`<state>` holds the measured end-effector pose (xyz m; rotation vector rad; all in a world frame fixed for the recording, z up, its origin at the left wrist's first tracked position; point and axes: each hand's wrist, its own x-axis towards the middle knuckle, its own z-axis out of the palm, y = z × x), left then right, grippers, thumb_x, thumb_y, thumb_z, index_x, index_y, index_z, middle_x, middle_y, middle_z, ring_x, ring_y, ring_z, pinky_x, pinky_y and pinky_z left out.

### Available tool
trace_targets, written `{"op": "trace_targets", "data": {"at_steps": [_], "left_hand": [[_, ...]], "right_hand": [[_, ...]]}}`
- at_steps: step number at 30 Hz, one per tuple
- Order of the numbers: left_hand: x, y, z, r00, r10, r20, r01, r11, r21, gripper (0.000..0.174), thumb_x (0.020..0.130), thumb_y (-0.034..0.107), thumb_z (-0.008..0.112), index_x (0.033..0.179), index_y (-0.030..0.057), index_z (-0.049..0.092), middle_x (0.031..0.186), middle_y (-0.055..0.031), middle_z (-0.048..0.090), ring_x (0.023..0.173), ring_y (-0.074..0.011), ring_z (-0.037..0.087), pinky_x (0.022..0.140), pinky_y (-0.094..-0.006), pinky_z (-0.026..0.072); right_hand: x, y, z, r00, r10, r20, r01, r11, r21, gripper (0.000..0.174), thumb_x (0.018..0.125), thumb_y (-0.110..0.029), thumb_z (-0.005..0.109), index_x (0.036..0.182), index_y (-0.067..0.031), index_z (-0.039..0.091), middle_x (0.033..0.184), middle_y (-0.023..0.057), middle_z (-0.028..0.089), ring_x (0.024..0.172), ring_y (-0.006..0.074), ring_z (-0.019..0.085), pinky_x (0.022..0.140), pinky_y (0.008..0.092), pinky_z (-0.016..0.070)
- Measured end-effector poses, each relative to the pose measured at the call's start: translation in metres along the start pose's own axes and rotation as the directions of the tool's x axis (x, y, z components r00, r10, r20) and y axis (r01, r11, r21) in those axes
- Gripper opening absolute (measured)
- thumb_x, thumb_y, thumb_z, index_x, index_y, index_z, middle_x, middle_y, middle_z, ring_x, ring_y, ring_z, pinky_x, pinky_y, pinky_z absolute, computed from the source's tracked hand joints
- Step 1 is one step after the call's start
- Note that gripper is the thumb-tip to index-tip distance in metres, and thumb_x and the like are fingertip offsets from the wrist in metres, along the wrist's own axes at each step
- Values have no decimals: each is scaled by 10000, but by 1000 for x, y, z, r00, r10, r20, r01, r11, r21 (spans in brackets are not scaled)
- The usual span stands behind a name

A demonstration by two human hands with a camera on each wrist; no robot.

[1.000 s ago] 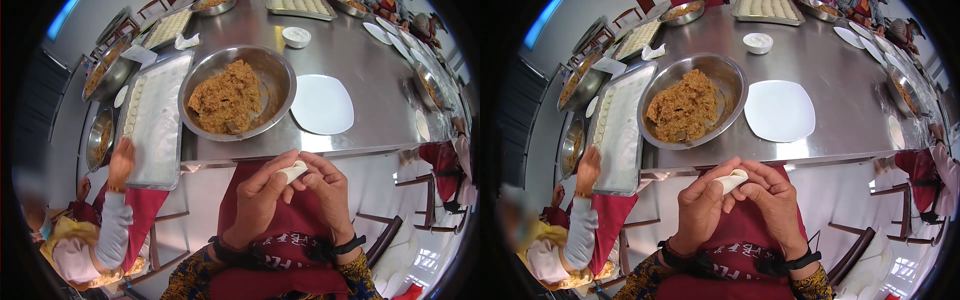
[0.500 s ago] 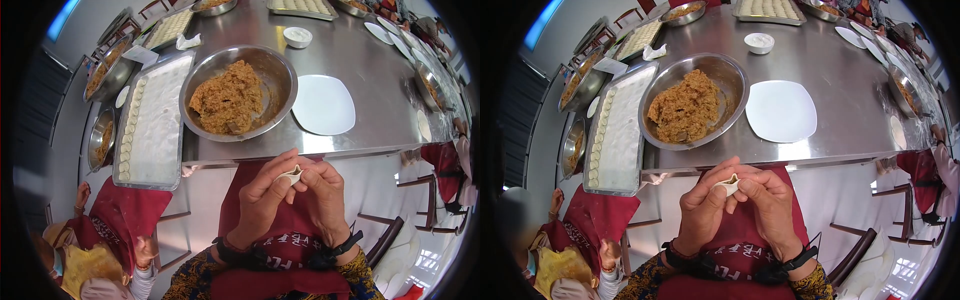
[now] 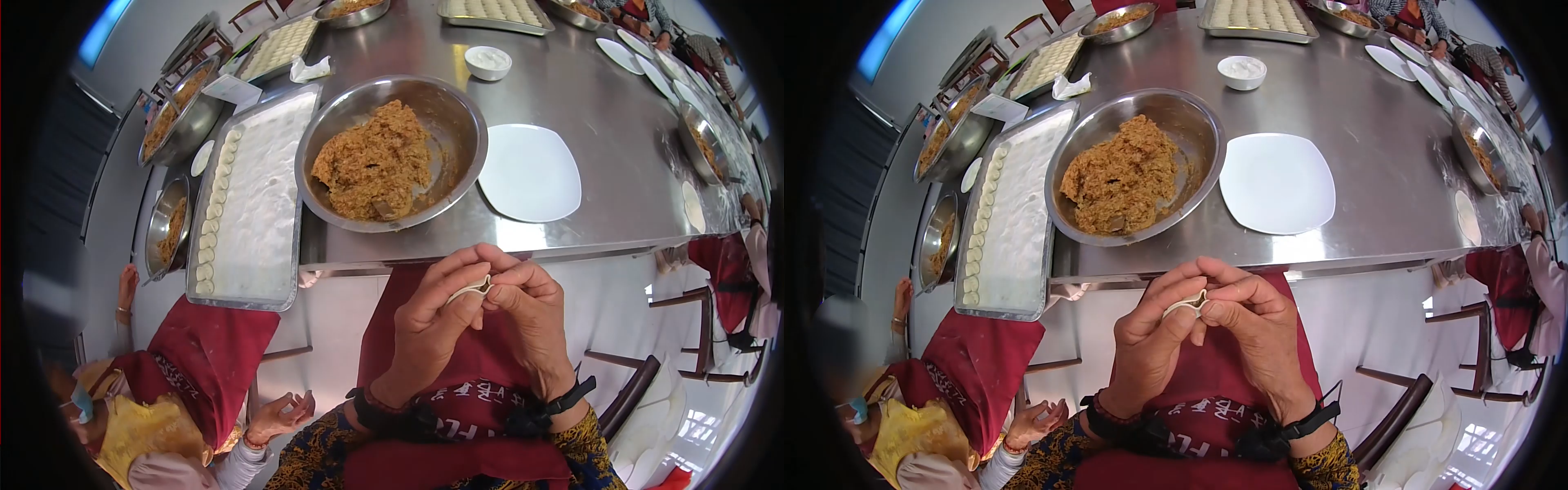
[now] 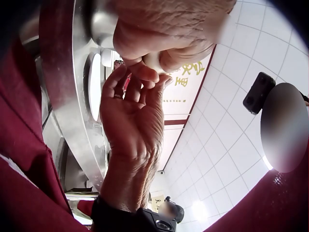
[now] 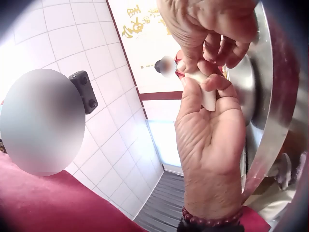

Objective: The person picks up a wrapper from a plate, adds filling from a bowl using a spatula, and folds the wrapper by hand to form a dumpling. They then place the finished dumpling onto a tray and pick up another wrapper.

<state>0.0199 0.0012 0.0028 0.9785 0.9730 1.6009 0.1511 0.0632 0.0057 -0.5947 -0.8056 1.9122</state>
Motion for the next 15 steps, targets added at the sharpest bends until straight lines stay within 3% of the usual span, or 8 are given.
{"op": "trace_targets", "data": {"at_steps": [5, 7, 10, 15], "left_hand": [[1, 2, 1, 999, -49, 16, 49, 999, -1, 375, 1001, 34, 503, 1369, -37, 493, 1265, -153, 565, 896, -146, 583, 760, -269, 490], [0, 2, 1, 997, -81, 5, 81, 996, -31, 402, 1003, 39, 503, 1397, -32, 464, 1229, -146, 583, 888, -142, 578, 755, -267, 491], [2, 0, -2, 996, -78, 43, 79, 997, -22, 445, 1010, 55, 502, 1439, -19, 411, 1227, -149, 585, 890, -147, 586, 749, -269, 495], [3, -2, 1, 997, -69, 24, 70, 996, -47, 430, 1002, 45, 518, 1422, -12, 444, 1140, -94, 625, 853, -102, 598, 715, -227, 502]], "right_hand": [[1, -3, 0, 1000, -28, 12, 29, 999, -25, 107, 878, 36, 659, 985, 31, 658, 1298, 207, 578, 750, 151, 606, 679, 296, 558], [2, -12, 7, 993, 101, -65, -105, 992, -76, 167, 883, 32, 653, 1049, 40, 667, 1339, 200, 546, 717, 136, 575, 661, 291, 560], [2, -12, -2, 995, 102, 6, -100, 985, -142, 226, 891, 26, 646, 1116, 44, 658, 1327, 190, 555, 717, 129, 569, 642, 295, 561], [4, -2, -9, 996, 66, 53, -62, 995, -74, 130, 902, 23, 632, 1028, 37, 661, 1313, 191, 563, 722, 126, 570, 635, 288, 564]]}}
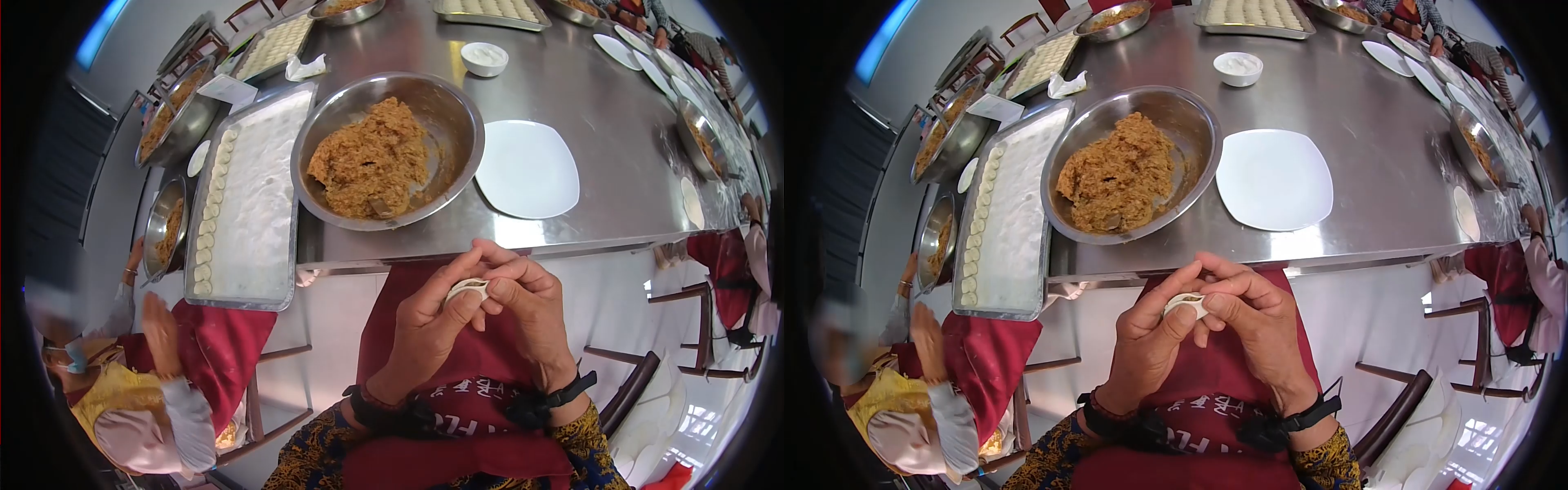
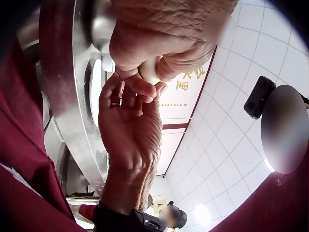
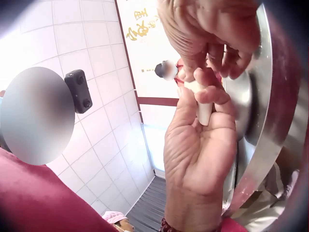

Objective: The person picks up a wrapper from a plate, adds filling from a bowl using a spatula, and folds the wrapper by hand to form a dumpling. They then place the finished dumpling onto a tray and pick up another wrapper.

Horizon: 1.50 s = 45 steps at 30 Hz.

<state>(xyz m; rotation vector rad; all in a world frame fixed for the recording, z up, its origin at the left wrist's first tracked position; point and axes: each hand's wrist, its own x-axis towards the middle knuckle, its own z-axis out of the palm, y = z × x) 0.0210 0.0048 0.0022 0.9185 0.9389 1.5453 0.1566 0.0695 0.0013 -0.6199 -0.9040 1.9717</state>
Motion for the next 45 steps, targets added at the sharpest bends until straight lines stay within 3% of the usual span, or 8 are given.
{"op": "trace_targets", "data": {"at_steps": [8, 16, 26, 29, 31, 33, 36, 45], "left_hand": [[0, 0, -4, 999, -46, 6, 46, 999, 13, 377, 1013, 65, 502, 1383, -5, 504, 1113, -70, 599, 823, -86, 575, 734, -217, 485], [1, 8, -9, 993, -68, 95, 56, 990, 127, 368, 1022, 88, 492, 1377, -7, 516, 1100, -59, 579, 813, -83, 560, 739, -221, 481], [1, 8, -13, 954, -243, 177, 252, 967, -34, 552, 1073, 321, 371, 1492, -31, 304, 1098, -91, 598, 852, -105, 562, 774, -234, 469], [4, 2, -18, 942, -252, 220, 277, 957, -92, 586, 1072, 376, 341, 1471, -53, 327, 1139, -110, 593, 915, -128, 570, 818, -273, 481], [5, 1, -15, 933, -258, 252, 295, 947, -123, 601, 1070, 396, 328, 1458, -63, 340, 1185, -125, 585, 975, -150, 584, 860, -304, 496], [5, 5, -3, 926, -367, 87, 372, 855, -360, 730, 1034, 517, 313, 1433, -94, 340, 1323, -188, 525, 1165, -254, 572, 984, -437, 483], [7, 8, -8, 922, -375, 101, 384, 846, -370, 721, 1039, 505, 308, 1401, -117, 366, 1374, -211, 490, 1255, -286, 525, 1059, -505, 438], [9, 17, -16, 869, -452, 201, 491, 839, -234, 687, 1060, 456, 279, 1369, -147, 387, 1348, -217, 505, 1210, -258, 557, 1016, -462, 486]], "right_hand": [[0, 3, -1, 1000, -13, 16, 12, 999, 36, 112, 905, 28, 621, 1015, 17, 635, 1276, 190, 582, 721, 130, 581, 646, 287, 565], [0, 0, -11, 999, -26, 40, 33, 982, -185, 91, 868, 36, 660, 956, 12, 657, 1271, 176, 588, 703, 111, 586, 671, 264, 534], [-3, -14, -2, 992, 126, 25, -117, 965, -234, 83, 882, 4, 661, 961, 13, 684, 1407, 158, 490, 711, 116, 585, 672, 261, 517], [-4, -6, -11, 992, 112, 53, -100, 976, -191, 66, 886, -5, 662, 947, 4, 685, 1380, 140, 524, 835, 133, 611, 755, 270, 519], [-3, 0, -14, 998, -52, 48, 64, 951, -303, 63, 881, -12, 671, 942, -15, 687, 1338, 128, 564, 1034, 162, 595, 897, 299, 494], [-3, 0, -11, 999, -51, 12, 52, 960, -276, 62, 874, -14, 678, 934, -25, 686, 1326, 123, 576, 1109, 172, 565, 954, 313, 464], [-3, 1, -12, 999, -36, -10, 32, 960, -278, 73, 858, -16, 692, 926, -40, 685, 1322, 118, 583, 1195, 186, 532, 1023, 332, 426], [-2, 2, -22, 995, -25, 94, 65, 890, -452, 120, 815, -24, 720, 931, -51, 704, 1251, 92, 641, 1243, 217, 514, 1054, 358, 405]]}}
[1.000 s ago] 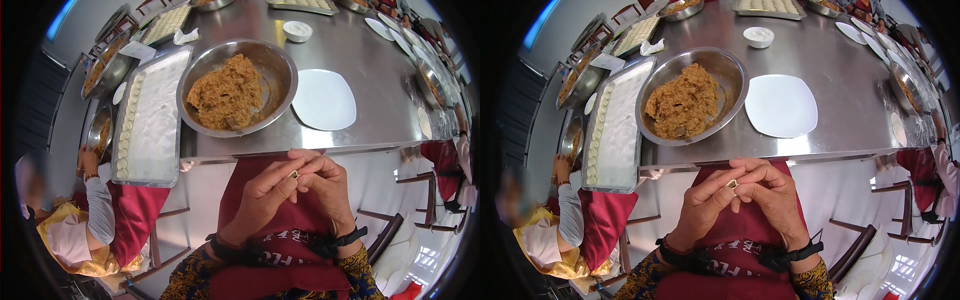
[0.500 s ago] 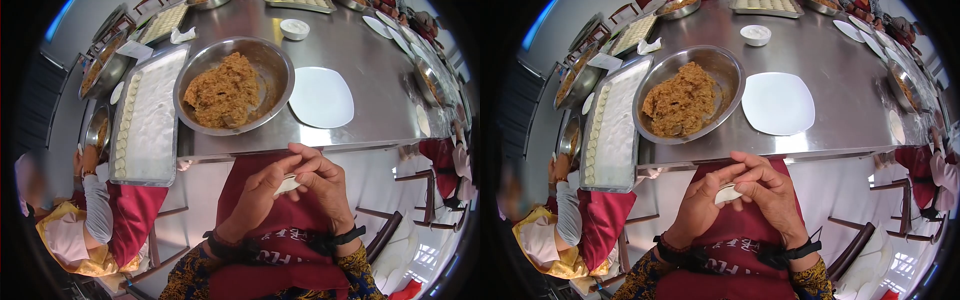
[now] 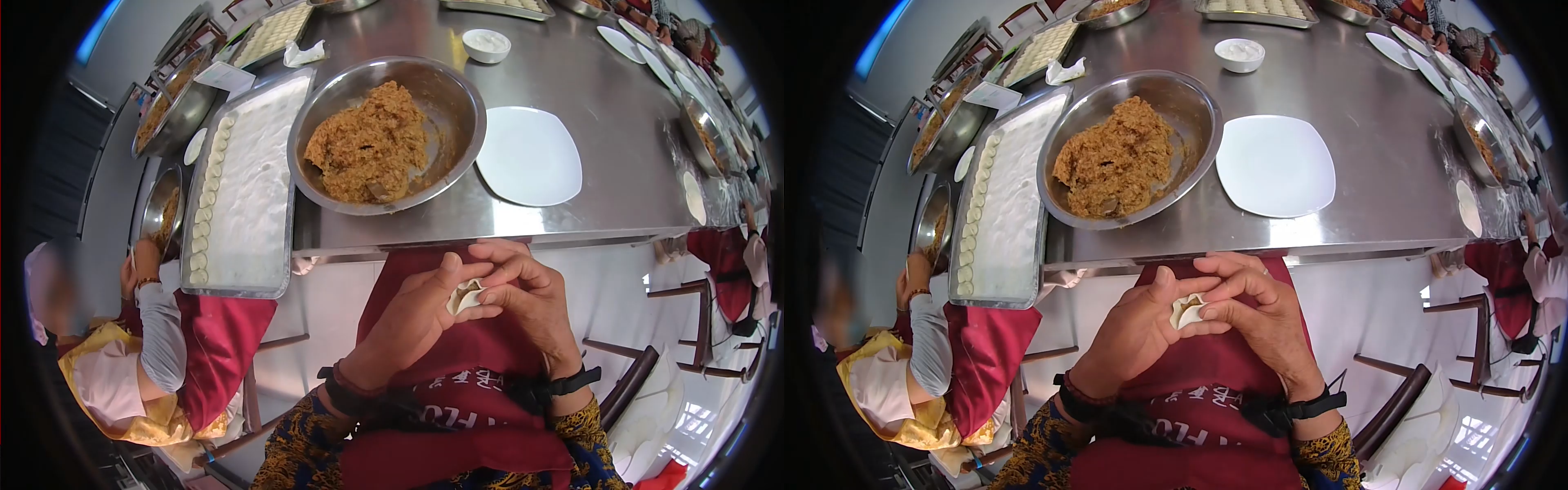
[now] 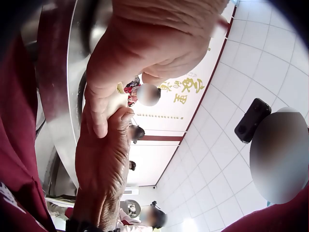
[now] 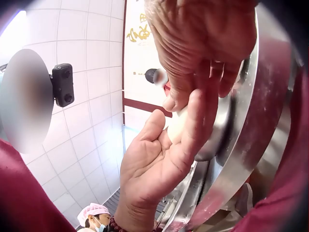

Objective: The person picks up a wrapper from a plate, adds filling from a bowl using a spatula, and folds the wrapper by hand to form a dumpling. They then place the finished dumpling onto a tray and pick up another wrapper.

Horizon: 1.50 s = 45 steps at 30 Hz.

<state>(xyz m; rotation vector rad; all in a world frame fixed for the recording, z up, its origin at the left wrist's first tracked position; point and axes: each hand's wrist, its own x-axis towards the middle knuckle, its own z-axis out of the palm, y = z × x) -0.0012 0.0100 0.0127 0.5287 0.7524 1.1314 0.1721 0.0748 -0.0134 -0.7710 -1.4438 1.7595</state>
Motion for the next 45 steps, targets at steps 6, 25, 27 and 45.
{"op": "trace_targets", "data": {"at_steps": [6, 25, 27, 45], "left_hand": [[0, 7, 6, 999, -38, 8, 38, 998, 54, 642, 1056, 487, 287, 1349, -54, 468, 1277, -143, 552, 1173, -205, 566, 1020, -415, 480], [21, -43, -15, 984, 53, 171, 109, 579, -808, 446, 1067, 328, 327, 1294, -47, 403, 1310, -199, 480, 1244, -307, 480, 1147, -489, 331], [16, -31, -3, 996, -86, 6, 65, 706, -705, 432, 1068, 310, 323, 1299, -49, 394, 1296, -191, 481, 1236, -298, 478, 1149, -490, 326], [11, -34, -5, 995, -90, -50, 41, 795, -605, 398, 1051, 280, 398, 1276, -46, 433, 1254, -157, 531, 1198, -255, 529, 1127, -486, 365]], "right_hand": [[-1, -8, 4, 1000, -12, 3, 12, 995, -104, 147, 807, -42, 729, 953, -56, 724, 1224, 75, 661, 1257, 227, 505, 1066, 371, 394], [-4, -5, 14, 985, -123, -123, 102, 982, -161, 172, 805, -17, 736, 967, -37, 680, 1107, 99, 689, 1266, 237, 471, 994, 350, 429], [-3, 2, 9, 985, -140, -100, 122, 977, -172, 182, 801, -10, 737, 972, -38, 681, 1102, 93, 688, 1245, 224, 486, 967, 331, 441], [-4, 8, 9, 987, -146, -70, 137, 983, -124, 132, 801, 28, 723, 915, -30, 689, 1069, 93, 688, 1222, 238, 518, 954, 330, 469]]}}
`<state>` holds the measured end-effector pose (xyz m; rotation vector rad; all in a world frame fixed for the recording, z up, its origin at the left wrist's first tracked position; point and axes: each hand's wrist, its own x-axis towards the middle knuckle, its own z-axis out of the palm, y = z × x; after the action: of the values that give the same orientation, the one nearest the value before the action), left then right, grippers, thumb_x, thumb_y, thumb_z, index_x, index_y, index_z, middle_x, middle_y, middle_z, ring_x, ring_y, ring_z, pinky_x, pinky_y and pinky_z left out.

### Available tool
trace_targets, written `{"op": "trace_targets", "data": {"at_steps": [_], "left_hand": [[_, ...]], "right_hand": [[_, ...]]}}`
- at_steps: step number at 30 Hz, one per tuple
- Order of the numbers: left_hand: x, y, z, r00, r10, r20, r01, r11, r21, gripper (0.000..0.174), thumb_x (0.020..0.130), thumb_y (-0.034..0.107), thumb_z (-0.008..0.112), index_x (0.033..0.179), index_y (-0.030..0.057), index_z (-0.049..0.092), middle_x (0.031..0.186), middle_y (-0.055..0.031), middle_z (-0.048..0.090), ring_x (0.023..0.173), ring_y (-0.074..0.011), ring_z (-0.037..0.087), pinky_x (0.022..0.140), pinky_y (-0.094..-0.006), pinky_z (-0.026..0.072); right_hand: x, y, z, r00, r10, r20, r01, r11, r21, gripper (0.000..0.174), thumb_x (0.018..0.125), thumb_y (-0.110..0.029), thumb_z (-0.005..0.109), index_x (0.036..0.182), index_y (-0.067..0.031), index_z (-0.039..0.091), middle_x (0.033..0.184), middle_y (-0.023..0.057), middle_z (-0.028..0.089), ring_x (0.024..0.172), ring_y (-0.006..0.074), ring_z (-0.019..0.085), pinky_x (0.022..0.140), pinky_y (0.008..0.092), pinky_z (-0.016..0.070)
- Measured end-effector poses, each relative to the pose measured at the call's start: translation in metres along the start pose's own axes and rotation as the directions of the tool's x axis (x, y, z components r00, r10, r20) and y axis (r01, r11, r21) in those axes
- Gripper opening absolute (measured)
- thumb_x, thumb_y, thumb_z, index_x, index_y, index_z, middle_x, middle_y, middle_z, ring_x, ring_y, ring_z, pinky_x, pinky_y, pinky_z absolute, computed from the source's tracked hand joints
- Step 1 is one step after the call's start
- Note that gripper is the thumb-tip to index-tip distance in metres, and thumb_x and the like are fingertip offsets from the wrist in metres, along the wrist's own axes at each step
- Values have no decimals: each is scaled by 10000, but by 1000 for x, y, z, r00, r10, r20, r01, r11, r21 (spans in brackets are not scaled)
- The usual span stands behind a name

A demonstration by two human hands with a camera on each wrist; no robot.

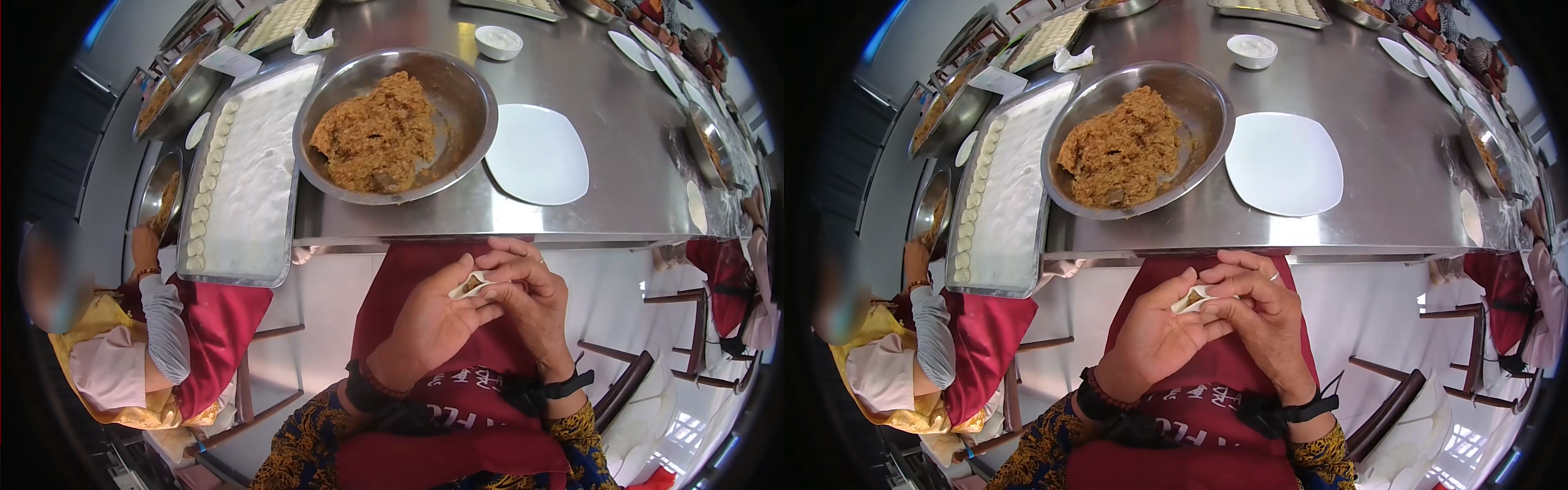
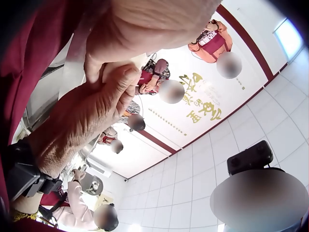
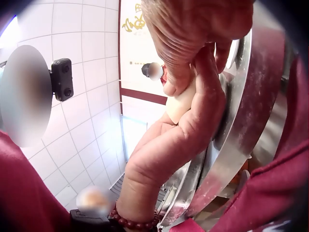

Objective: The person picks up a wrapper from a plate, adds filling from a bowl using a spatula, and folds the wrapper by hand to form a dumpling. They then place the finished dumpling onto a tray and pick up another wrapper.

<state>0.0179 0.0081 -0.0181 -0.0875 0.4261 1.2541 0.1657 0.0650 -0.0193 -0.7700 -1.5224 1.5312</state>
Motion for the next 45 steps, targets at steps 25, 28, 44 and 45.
{"op": "trace_targets", "data": {"at_steps": [25, 28, 44, 45], "left_hand": [[-9, 6, 10, 997, 80, -16, -65, 891, 450, 333, 1025, 174, 437, 1225, -72, 540, 1192, -171, 604, 1092, -246, 615, 983, -472, 499], [-7, 6, 9, 997, 83, 3, -76, 893, 444, 380, 1045, 223, 397, 1267, -69, 498, 1244, -181, 573, 1131, -253, 597, 999, -473, 489], [-2, -5, 5, 995, 81, 60, -80, 996, -31, 412, 1060, 319, 361, 1258, -37, 421, 1253, -164, 519, 1180, -252, 528, 1108, -474, 378], [-2, -5, 6, 993, 99, 59, -97, 995, -26, 412, 1062, 315, 358, 1265, -38, 419, 1256, -164, 518, 1179, -250, 528, 1105, -474, 380]], "right_hand": [[-2, -10, 6, 1000, -14, 23, 16, 991, -132, 254, 808, -6, 727, 1056, -45, 684, 1132, 98, 681, 1230, 255, 534, 1018, 347, 453], [0, -6, 3, 993, -96, 67, 105, 983, -150, 237, 815, -10, 726, 1045, -46, 684, 1121, 93, 687, 1228, 255, 537, 1012, 354, 453], [-2, -6, 6, 999, -35, -24, 35, 999, -5, 228, 803, -9, 735, 1025, -28, 688, 1093, 105, 689, 1219, 239, 527, 961, 316, 467], [-1, -6, 6, 999, -51, -8, 51, 998, -47, 212, 795, -7, 738, 1001, -31, 696, 1100, 101, 691, 1224, 239, 520, 965, 321, 461]]}}
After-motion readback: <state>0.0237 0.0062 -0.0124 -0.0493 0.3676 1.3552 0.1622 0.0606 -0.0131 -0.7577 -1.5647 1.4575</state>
